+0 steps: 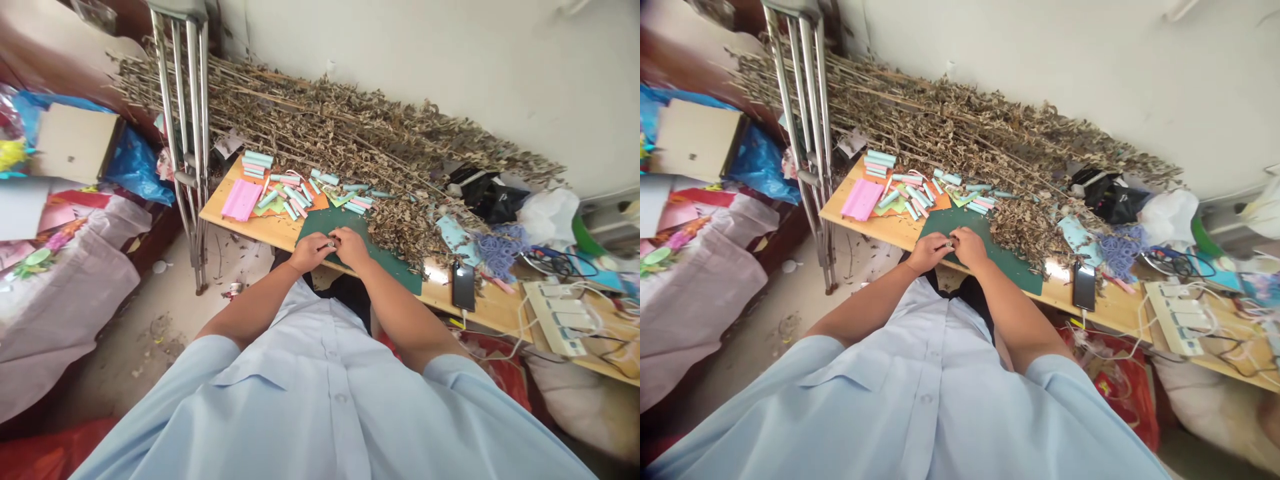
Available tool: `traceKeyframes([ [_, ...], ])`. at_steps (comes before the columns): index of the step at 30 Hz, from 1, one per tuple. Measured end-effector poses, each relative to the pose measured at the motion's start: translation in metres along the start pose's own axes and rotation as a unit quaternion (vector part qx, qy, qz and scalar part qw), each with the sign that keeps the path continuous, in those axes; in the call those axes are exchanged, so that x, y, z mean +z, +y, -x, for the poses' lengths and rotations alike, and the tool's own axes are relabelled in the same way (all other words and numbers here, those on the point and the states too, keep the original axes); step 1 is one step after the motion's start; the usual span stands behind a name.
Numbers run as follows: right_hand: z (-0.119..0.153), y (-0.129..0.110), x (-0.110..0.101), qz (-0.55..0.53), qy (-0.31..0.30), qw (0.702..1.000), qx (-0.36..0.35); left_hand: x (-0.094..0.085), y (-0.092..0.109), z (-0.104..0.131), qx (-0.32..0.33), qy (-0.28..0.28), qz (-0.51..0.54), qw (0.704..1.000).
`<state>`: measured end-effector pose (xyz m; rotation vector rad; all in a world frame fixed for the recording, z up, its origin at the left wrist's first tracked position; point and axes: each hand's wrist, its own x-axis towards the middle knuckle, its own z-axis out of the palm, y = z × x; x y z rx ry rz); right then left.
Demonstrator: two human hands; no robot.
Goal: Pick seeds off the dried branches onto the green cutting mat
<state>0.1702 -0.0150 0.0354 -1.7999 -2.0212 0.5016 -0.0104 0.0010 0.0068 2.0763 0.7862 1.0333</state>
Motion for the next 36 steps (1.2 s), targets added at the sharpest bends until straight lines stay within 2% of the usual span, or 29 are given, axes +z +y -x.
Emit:
traceKeyframes([
  [3,0.003,0.002,-0.004,-0.06,0.049,0.997,-0.002,0.001,-0.001,0.0,0.002,0.007,-0.004,1.0],
  [5,0.007,0.002,-0.01,-0.136,0.077,0.988,0.016,0.001,-0.001,0.0,-0.002,0.006,0.0,1.0],
  [9,0.02,-0.006,-0.022,-0.283,0.039,0.954,0.094,0.0,0.0,0.0,-0.01,-0.008,0.016,1.0],
  [11,0.026,-0.012,-0.027,-0.3,0.021,0.949,0.09,-0.001,0.0,0.0,-0.005,-0.007,0.021,1.0],
  [21,0.033,-0.026,-0.036,-0.174,0.037,0.984,0.002,0.004,-0.005,0.002,0.017,0.015,0.015,1.0],
  [29,0.033,-0.03,-0.044,-0.146,0.03,0.986,-0.076,0.003,-0.004,0.002,0.01,0.012,0.025,1.0],
  [36,0.03,-0.034,-0.05,-0.098,0.004,0.995,-0.019,0.004,-0.005,0.002,0.017,0.006,0.016,1.0],
])
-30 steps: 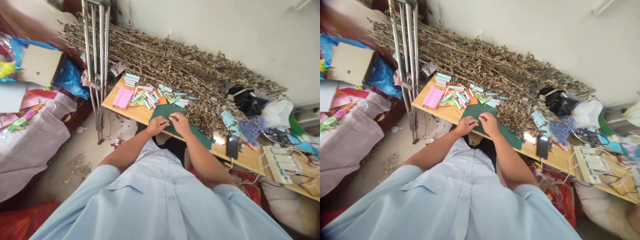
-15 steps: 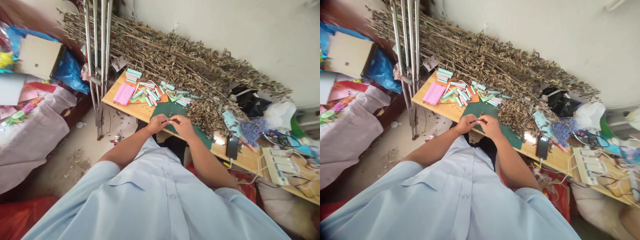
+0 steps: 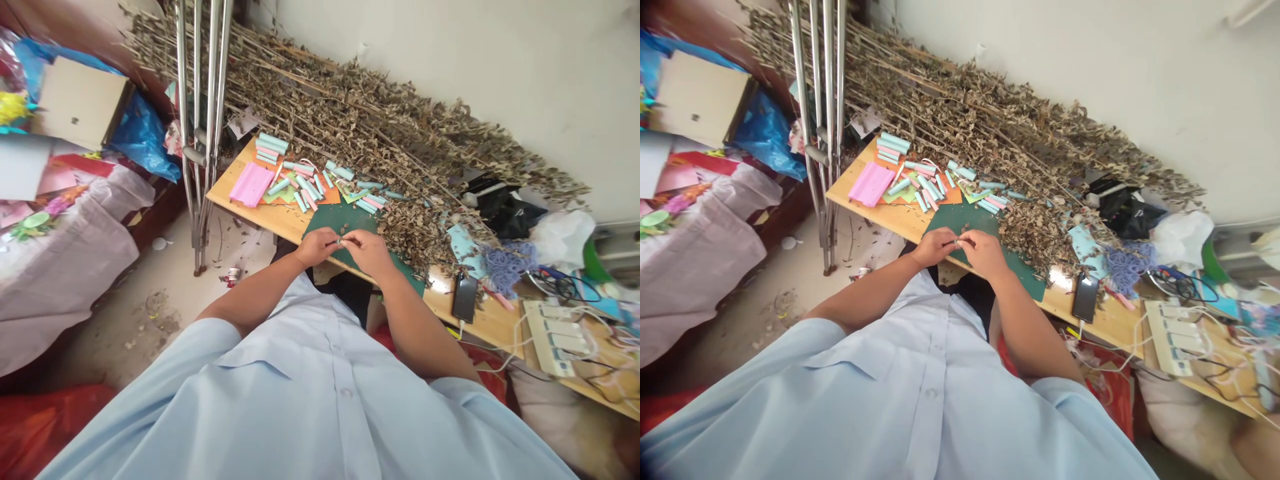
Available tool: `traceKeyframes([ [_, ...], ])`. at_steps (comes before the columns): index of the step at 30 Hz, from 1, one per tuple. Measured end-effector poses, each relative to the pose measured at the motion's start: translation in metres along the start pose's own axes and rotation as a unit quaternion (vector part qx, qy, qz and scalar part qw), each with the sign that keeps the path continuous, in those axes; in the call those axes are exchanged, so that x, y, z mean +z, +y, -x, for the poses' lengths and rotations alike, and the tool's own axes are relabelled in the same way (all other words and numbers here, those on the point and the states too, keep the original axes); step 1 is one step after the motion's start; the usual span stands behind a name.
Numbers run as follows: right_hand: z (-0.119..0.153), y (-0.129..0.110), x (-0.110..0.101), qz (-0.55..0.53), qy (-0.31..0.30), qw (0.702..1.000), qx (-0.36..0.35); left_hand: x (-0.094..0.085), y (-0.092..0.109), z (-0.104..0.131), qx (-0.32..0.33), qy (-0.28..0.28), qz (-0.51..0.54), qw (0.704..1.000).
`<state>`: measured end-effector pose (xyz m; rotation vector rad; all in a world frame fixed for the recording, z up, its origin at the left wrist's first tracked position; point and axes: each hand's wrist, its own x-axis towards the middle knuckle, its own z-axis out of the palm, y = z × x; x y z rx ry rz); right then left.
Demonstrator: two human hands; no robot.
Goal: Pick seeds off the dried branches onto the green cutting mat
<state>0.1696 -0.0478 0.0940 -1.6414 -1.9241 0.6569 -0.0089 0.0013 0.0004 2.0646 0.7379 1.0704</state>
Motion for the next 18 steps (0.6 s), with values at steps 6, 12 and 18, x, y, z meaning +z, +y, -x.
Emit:
traceKeyframes([
  [6,-0.005,-0.009,-0.009,0.061,-0.034,0.996,-0.051,0.0,0.002,0.0,0.003,-0.003,-0.004,1.0],
  [12,-0.014,-0.017,-0.016,0.161,-0.097,0.978,-0.095,0.0,0.003,0.0,0.0,-0.007,-0.013,1.0],
  [18,-0.028,-0.027,-0.016,0.27,-0.158,0.946,-0.084,-0.001,0.004,0.0,0.003,-0.02,-0.025,0.999],
])
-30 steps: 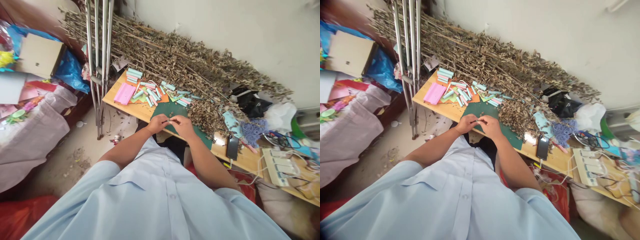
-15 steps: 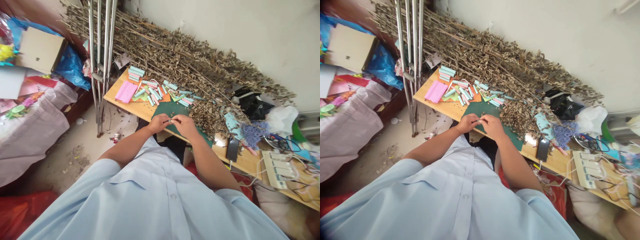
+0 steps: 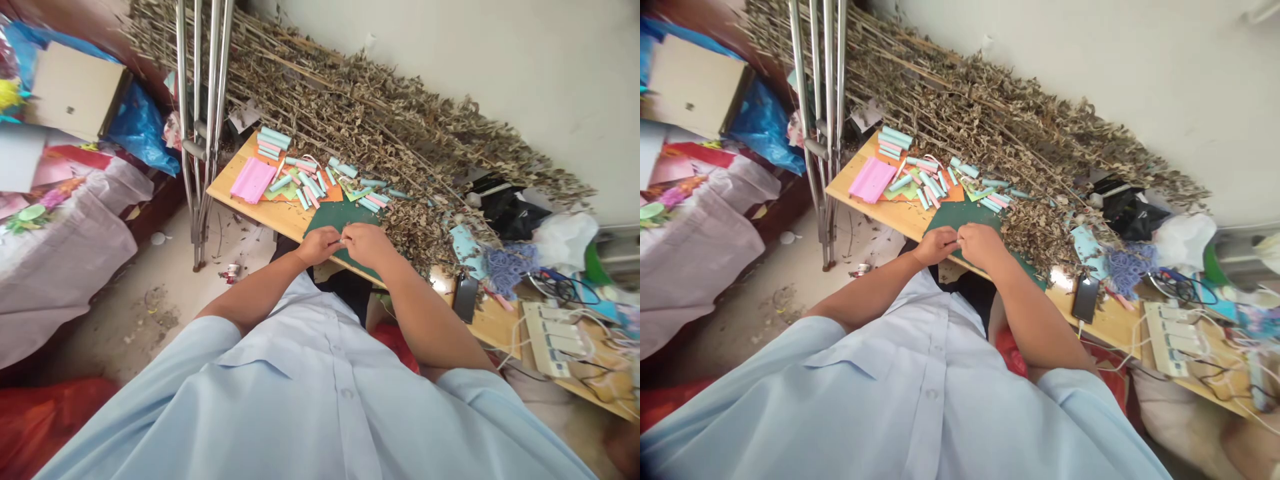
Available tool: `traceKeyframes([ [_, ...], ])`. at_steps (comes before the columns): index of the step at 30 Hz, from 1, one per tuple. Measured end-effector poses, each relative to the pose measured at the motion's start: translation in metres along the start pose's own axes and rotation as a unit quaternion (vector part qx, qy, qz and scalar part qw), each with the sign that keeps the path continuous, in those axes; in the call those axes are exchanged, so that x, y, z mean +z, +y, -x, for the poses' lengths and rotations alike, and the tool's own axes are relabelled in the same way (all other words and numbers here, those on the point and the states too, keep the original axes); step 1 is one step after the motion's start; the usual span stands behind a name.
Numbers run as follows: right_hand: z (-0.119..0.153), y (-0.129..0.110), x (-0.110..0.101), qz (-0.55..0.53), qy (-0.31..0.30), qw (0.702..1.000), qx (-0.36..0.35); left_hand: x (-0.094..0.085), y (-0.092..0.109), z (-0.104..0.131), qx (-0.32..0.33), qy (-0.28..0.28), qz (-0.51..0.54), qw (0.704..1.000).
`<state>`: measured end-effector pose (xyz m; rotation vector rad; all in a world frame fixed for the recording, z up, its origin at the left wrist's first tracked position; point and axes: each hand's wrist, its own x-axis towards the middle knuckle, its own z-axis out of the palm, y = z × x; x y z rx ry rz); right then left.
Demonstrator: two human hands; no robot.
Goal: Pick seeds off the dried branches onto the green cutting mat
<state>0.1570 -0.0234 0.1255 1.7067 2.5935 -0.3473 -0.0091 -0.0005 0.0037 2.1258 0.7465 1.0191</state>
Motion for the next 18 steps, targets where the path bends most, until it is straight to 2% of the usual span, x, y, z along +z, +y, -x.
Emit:
traceKeyframes([
  [5,-0.007,-0.003,-0.006,-0.022,-0.03,0.998,0.044,0.001,-0.002,0.0,0.0,0.01,0.005,1.0],
  [10,0.002,0.001,-0.004,-0.097,0.012,0.995,0.036,0.005,-0.005,0.0,0.006,0.014,0.02,1.0],
  [18,0.005,0.002,0.006,-0.108,0.061,0.992,0.036,0.007,-0.007,0.001,-0.001,0.011,0.019,1.0],
])
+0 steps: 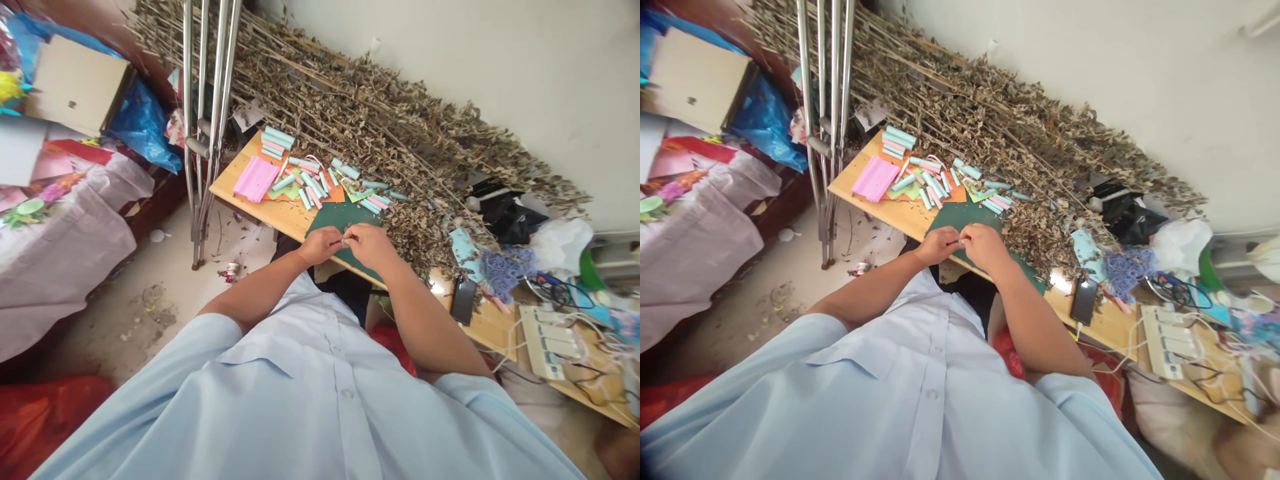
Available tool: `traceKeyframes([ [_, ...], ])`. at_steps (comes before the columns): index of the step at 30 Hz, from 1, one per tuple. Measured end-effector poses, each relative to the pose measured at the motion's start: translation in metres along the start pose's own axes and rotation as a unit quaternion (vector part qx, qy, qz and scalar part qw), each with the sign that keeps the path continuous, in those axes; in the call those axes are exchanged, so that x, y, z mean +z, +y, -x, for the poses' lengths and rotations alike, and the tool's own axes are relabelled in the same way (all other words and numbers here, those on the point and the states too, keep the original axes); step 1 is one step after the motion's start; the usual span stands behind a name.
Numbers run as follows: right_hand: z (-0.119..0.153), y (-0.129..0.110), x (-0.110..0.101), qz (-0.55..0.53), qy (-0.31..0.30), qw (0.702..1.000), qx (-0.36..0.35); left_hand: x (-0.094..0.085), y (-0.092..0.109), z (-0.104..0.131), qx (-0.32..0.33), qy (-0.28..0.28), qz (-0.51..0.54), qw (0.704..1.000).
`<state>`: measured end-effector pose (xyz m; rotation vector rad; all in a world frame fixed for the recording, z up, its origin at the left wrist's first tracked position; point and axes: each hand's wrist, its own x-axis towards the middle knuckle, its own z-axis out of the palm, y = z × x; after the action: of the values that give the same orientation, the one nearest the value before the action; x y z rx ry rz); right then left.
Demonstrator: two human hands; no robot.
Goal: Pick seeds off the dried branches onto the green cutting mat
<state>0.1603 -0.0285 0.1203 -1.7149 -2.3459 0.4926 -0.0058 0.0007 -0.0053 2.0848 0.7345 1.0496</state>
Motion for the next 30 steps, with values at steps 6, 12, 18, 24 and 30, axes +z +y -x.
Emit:
traceKeyframes([
  [6,-0.007,-0.005,-0.004,-0.002,-0.029,0.999,0.036,0.0,0.0,0.0,0.002,-0.005,-0.01,1.0],
  [12,-0.016,-0.008,-0.007,0.02,-0.065,0.997,0.04,-0.003,0.002,-0.001,0.009,-0.013,-0.023,1.0],
  [18,-0.013,0.003,-0.004,-0.039,-0.053,0.997,0.03,-0.002,0.001,-0.001,0.005,0.001,-0.015,1.0],
  [24,-0.004,0.005,0.002,-0.046,-0.012,0.999,0.008,-0.002,0.0,-0.001,0.012,-0.005,-0.018,1.0],
  [30,-0.002,-0.003,0.002,-0.008,0.019,1.0,0.016,-0.001,0.0,-0.002,0.006,-0.001,-0.023,1.0],
])
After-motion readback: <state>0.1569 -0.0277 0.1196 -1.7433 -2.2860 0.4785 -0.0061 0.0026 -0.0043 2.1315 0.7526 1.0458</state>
